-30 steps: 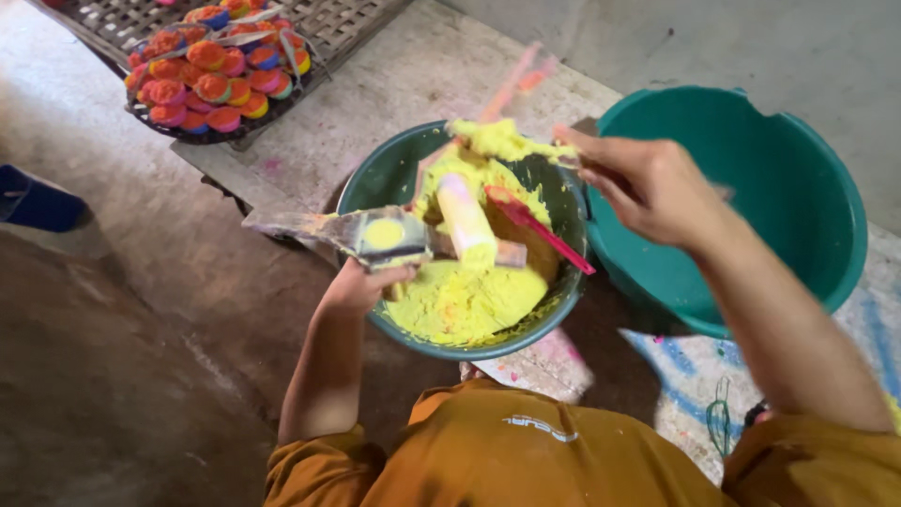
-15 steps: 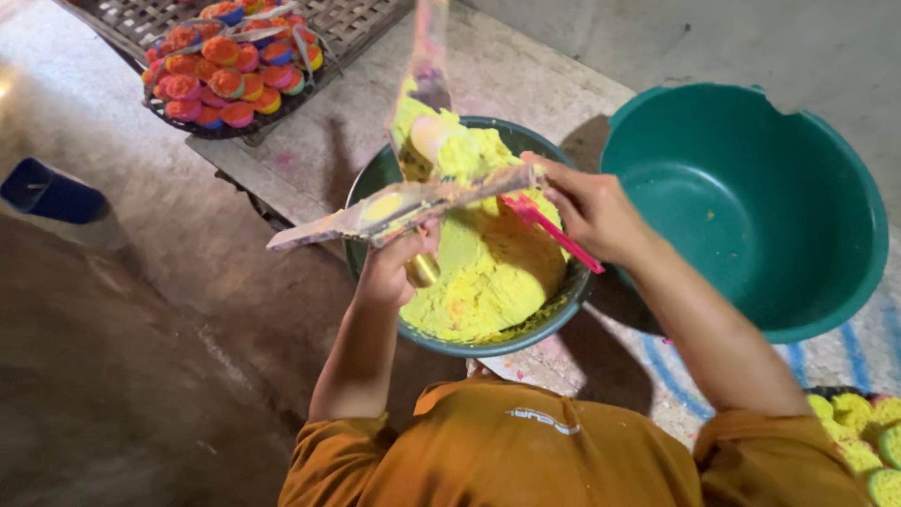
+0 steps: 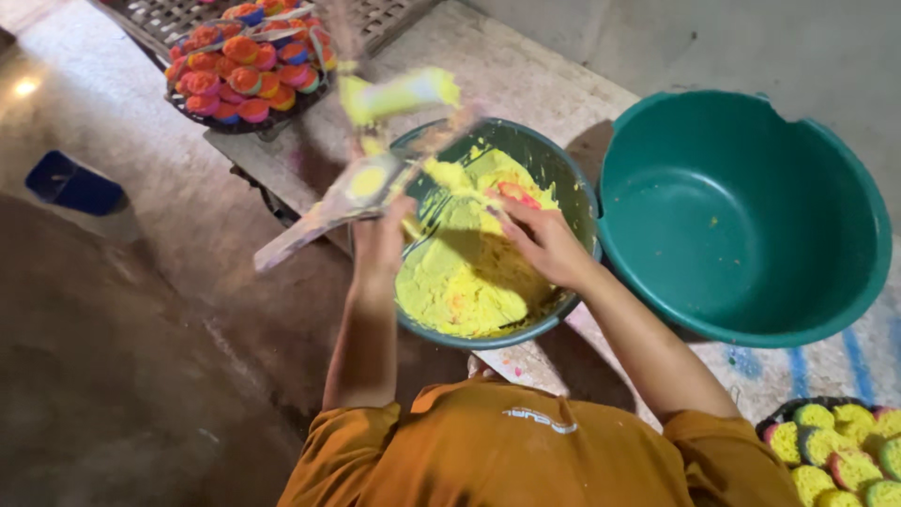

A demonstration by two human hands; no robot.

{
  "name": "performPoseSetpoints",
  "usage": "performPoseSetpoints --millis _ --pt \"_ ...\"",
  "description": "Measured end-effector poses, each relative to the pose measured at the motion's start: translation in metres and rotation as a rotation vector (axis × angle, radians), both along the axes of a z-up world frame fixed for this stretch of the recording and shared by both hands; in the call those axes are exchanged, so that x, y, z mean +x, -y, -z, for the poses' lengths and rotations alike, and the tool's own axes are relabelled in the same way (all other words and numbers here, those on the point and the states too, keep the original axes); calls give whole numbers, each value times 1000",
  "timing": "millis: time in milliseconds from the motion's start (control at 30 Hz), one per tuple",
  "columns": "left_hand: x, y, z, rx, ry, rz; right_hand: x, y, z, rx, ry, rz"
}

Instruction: The person scoops yellow paste from a green basin using a pink spatula and a wooden mold, then presses the paste into small circular molds arranged on a tray. They repeat this process to fill multiple molds and later handle orange ring-shaped items, stacking them into a green bucket.

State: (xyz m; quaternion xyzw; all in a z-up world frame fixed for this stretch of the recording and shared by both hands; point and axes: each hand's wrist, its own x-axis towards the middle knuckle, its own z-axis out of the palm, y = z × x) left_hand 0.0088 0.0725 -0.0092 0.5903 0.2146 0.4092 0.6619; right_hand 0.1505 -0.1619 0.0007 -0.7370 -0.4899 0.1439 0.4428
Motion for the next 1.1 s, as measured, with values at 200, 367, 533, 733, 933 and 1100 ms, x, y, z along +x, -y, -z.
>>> performPoseSetpoints --millis 200,367,533,733,933,1100 --pt "-29 24 8 -174 171 169 8 -3 1 -59 210 -149" --pt "-28 154 9 -734 333 1191 -14 61 -49 896 -1020 -393" --pt "-11 260 -7 -447 -70 1367 -44 194 -88 1100 -922 -153" --pt "12 336 -60 682 -218 1310 -88 368 -127 328 67 169" --pt "12 438 -87 892 -449 1623 -161 449 -112 210 634 281" --pt "16 522 -56 766 -159 1771 -186 491 -94 105 343 573"
